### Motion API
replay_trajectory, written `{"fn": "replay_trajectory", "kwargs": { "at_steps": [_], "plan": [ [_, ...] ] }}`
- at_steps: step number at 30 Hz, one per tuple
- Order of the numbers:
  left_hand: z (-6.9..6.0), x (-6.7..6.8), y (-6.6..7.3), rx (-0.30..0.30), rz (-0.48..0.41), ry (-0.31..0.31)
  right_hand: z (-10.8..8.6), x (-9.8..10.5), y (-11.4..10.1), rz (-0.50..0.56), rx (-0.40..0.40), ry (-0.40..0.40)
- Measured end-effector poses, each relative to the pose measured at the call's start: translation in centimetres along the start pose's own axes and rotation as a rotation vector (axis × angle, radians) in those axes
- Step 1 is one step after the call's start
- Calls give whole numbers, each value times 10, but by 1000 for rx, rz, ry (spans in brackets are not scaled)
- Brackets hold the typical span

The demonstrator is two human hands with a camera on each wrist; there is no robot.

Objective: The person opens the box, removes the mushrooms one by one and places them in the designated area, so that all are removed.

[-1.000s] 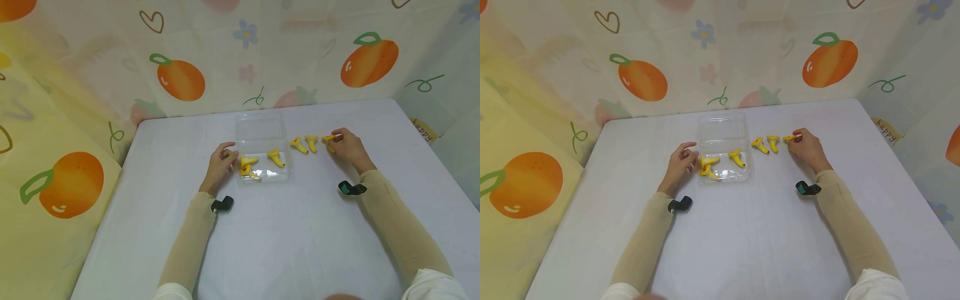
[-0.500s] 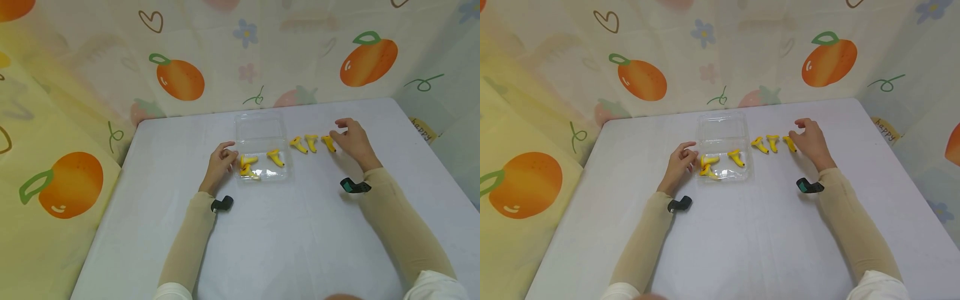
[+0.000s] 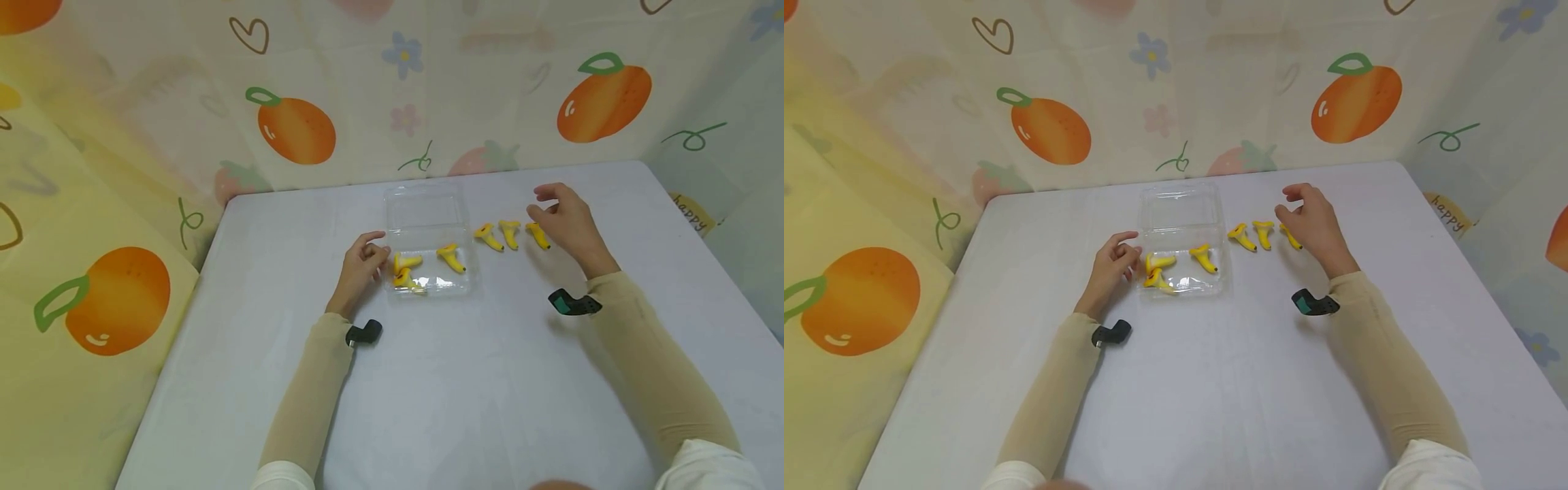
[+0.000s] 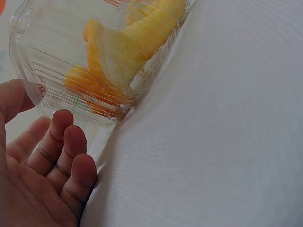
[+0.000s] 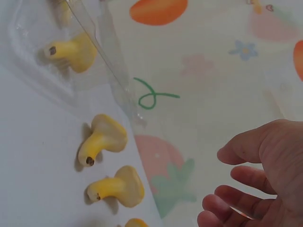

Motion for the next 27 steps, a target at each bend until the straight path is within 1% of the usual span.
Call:
{"fn": "replay_trajectory", "kwargs": {
  "at_steps": [4, 7, 10, 14, 16, 18, 20, 24, 27],
  "plan": [
    [0, 0, 1, 1, -26, -4, -5, -2, -7, 2, 1, -9],
    [0, 0, 1, 3, -36, -7, -7, -3, -13, 7, 21, -8],
    [0, 0, 2, 19, -37, -15, -8, -4, -17, 18, 44, -7],
    [-3, 1, 11, 35, -26, -31, -8, -5, -20, 24, 53, -7],
    [-5, 1, 16, 34, -15, -34, -9, -6, -21, 26, 51, -9],
    [-6, 1, 19, 31, -5, -35, -9, -8, -21, 27, 52, -11],
    [-6, 1, 17, 28, -5, -33, -9, -9, -22, 31, 54, -15],
    [-3, 1, 7, 24, -14, -23, -9, -11, -26, 37, 71, -17],
    [-1, 1, 2, 12, -20, -14, -10, -12, -29, 37, 79, -20]
  ]
}}
Point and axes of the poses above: each hand's wrist, its own z-axis towards the middle knuckle, its own x-axis out of the back of the hand, y = z × x, the point moved 5 cm from there along z, towards the middle knuckle, and after that the axes turned 13 degrees about y, right-handed, at the moved point
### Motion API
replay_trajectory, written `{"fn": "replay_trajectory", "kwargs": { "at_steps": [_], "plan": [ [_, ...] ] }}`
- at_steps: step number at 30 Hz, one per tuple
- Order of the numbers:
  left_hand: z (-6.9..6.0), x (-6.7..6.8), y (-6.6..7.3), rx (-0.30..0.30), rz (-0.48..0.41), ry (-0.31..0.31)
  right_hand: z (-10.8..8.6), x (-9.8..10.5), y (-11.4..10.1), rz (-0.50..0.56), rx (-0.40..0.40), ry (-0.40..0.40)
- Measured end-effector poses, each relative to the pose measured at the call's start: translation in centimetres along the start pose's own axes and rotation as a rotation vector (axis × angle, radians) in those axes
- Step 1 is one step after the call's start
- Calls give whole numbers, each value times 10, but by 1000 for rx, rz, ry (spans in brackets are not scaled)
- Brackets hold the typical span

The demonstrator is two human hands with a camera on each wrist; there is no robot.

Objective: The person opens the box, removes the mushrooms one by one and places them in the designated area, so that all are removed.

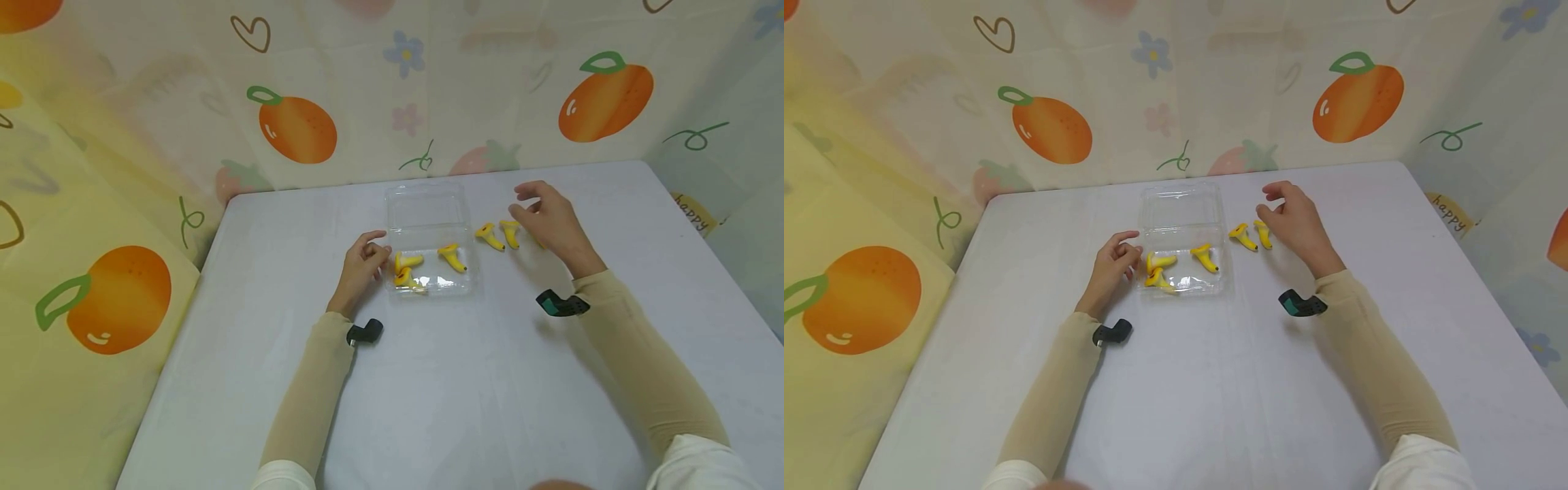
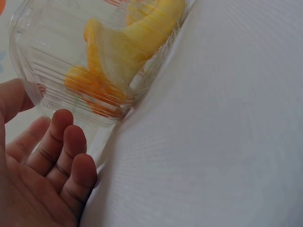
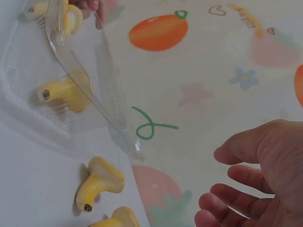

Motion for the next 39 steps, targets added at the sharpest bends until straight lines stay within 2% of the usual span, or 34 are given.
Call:
{"fn": "replay_trajectory", "kwargs": {
  "at_steps": [7, 13, 24, 39],
  "plan": [
    [1, 0, -2, -27, 3, 8, -2, -4, -8, 11, 29, -25],
    [1, 0, -2, -24, 9, 13, -3, -9, -16, 36, 94, -55],
    [1, 0, -2, -21, 11, 10, -10, -17, -38, 94, 153, -108],
    [0, 0, -2, -22, 17, 16, -15, -45, -47, 72, 194, -189]
  ]
}}
Point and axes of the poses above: each hand's wrist, its own z-axis towards the middle knuckle, its own x-axis out of the back of the hand, y = z × x, the point moved 5 cm from there along z, towards the middle knuckle, and after that the axes turned 13 degrees about y, right-handed, at the moved point
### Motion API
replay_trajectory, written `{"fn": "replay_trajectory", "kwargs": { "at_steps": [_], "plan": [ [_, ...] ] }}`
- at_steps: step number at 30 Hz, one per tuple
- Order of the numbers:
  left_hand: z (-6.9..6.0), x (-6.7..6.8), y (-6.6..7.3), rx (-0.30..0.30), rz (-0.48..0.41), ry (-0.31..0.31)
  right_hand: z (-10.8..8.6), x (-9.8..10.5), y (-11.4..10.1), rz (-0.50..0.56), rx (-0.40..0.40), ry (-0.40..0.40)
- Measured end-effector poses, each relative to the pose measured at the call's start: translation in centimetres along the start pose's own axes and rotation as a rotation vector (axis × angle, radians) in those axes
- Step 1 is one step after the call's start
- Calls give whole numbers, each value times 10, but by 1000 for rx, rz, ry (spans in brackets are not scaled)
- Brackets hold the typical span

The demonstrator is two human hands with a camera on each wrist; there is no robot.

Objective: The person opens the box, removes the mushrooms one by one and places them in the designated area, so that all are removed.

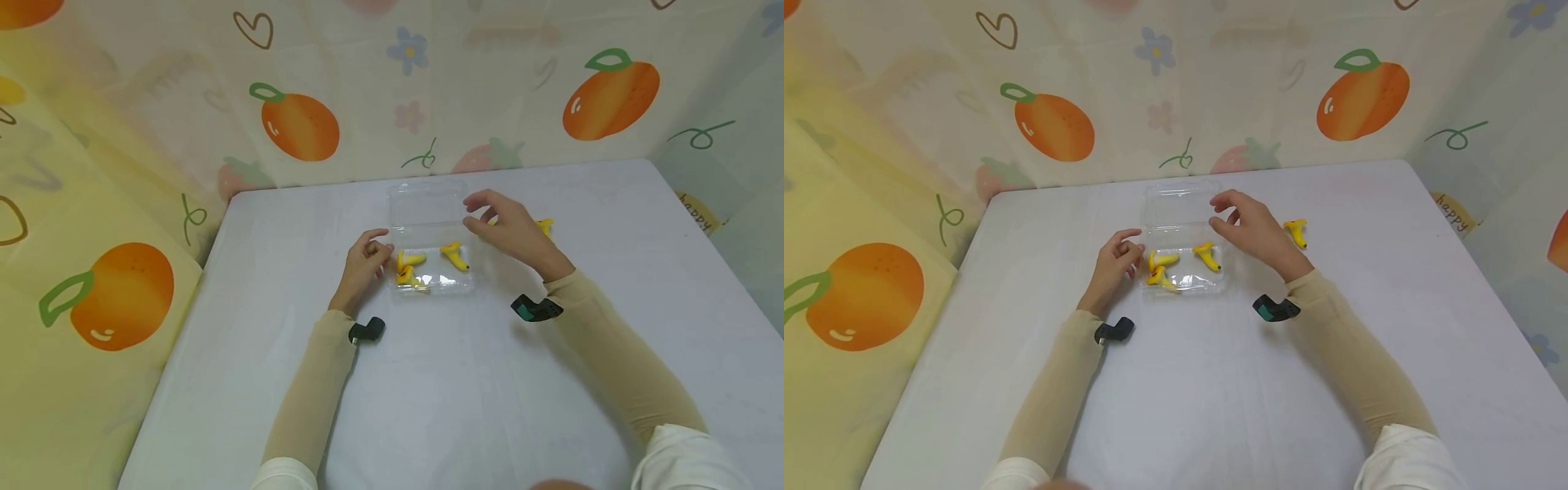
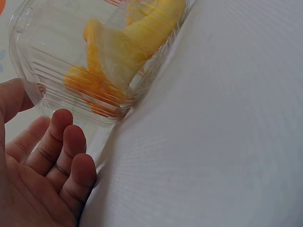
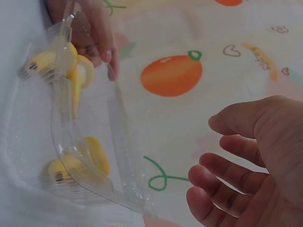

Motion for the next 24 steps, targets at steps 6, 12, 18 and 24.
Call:
{"fn": "replay_trajectory", "kwargs": {
  "at_steps": [6, 12, 18, 24],
  "plan": [
    [0, 0, 0, -3, 6, -5, 0, -12, 1, -29, 15, -45],
    [-1, 0, 1, 1, 4, -2, 3, -25, 6, -63, 19, -90],
    [0, 0, 0, 4, -1, 0, 2, -36, 8, -88, 19, -130],
    [1, 0, -1, -5, 1, 5, 6, -48, 8, -239, 38, -155]
  ]
}}
Point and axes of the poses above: each hand's wrist, its own z-axis towards the middle knuckle, its own x-axis out of the back of the hand, y = z × x, the point moved 5 cm from there along z, towards the middle knuckle, and after that the axes turned 13 degrees about y, right-handed, at the moved point
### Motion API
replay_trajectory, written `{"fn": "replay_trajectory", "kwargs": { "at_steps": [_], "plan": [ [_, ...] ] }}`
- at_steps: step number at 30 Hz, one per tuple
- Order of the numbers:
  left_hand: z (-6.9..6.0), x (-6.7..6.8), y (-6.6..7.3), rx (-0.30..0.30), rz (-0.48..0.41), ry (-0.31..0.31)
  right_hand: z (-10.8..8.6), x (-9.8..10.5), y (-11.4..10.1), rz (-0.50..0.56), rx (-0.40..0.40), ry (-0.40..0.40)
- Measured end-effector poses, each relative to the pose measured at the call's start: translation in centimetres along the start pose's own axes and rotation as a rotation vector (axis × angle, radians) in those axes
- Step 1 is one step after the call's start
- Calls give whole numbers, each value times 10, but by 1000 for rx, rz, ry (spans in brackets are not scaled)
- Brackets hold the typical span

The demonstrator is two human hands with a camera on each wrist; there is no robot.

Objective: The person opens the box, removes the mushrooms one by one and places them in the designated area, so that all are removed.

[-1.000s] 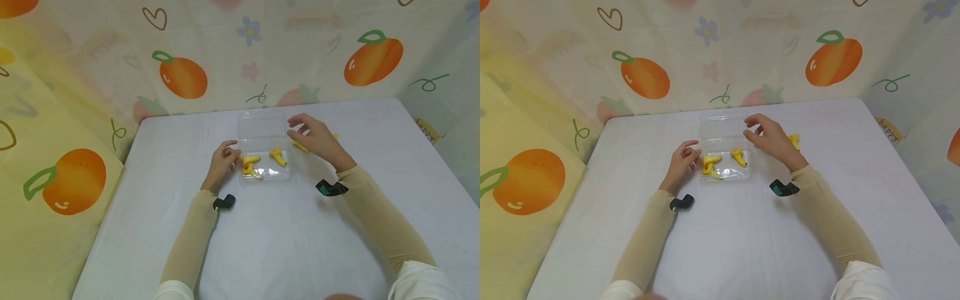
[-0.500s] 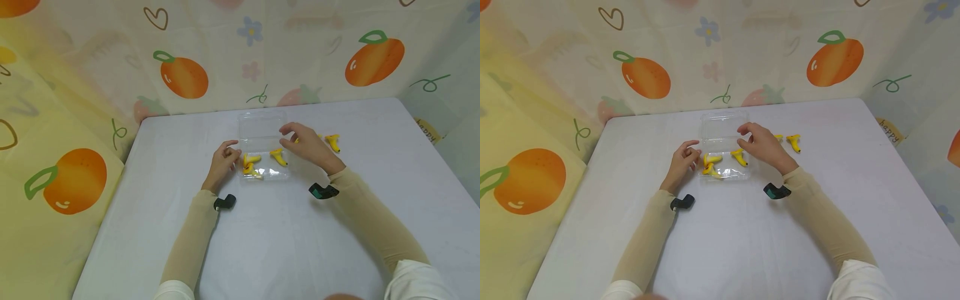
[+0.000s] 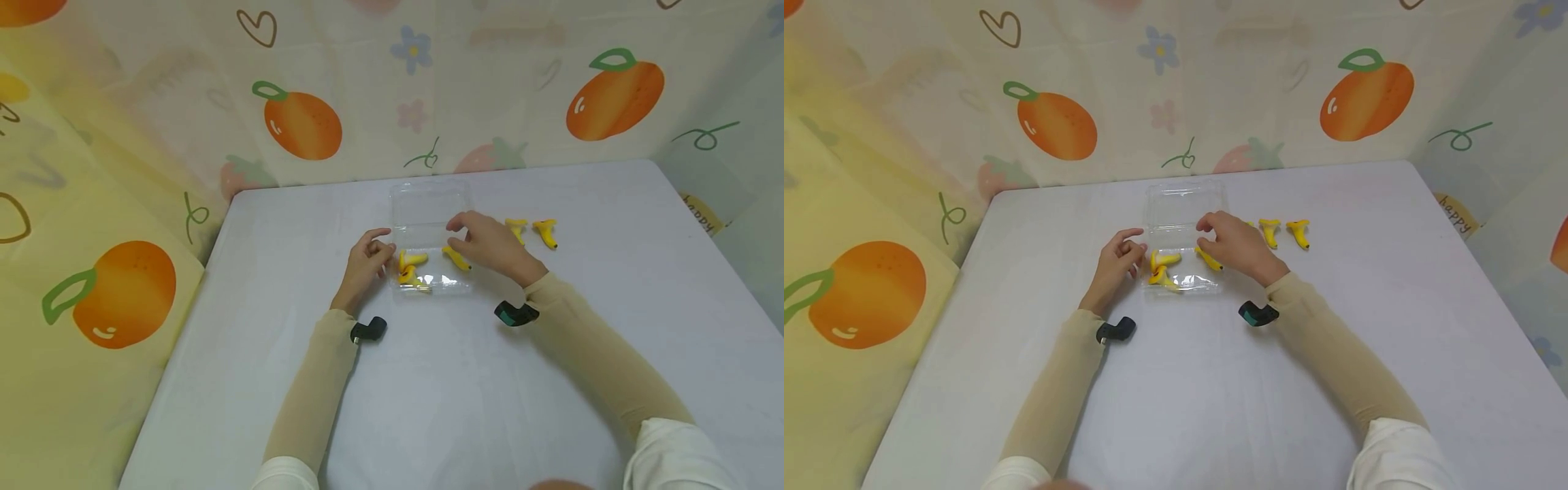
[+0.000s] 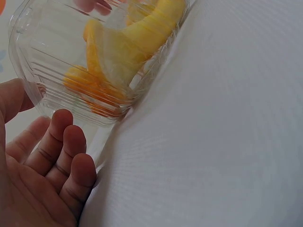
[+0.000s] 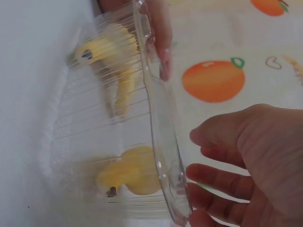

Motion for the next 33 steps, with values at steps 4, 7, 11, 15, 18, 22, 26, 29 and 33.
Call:
{"fn": "replay_trajectory", "kwargs": {
  "at_steps": [4, 7, 11, 15, 18, 22, 26, 29, 33],
  "plan": [
    [0, 0, 0, -2, 4, 1, 2, -5, -1, -81, 12, -25],
    [0, 0, 1, -1, 7, -1, 3, -8, -1, -135, 42, -37],
    [0, 0, 1, 0, 10, -4, 4, -11, 0, -189, 79, -35],
    [1, 0, 1, 5, 8, -3, 3, -14, -1, -201, 103, -39],
    [1, 0, 3, 1, 3, 1, 3, -16, -2, -212, 116, -53],
    [1, -1, 3, -5, 4, 1, 1, -17, -4, -244, 127, -61],
    [1, -1, 2, -1, 6, -1, 1, -19, -4, -278, 134, -61],
    [1, -1, 2, 3, 0, -1, 1, -21, -4, -304, 135, -59],
    [0, -1, 2, 14, 0, -1, 0, -24, -5, -336, 142, -46]
  ]
}}
Point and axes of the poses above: each hand's wrist, its own z-axis towards the middle knuckle, its own x-axis out of the back of the hand, y = z × x, the point moved 5 cm from there along z, towards the middle knuckle, and after that the axes turned 13 degrees about y, right-handed, at the moved point
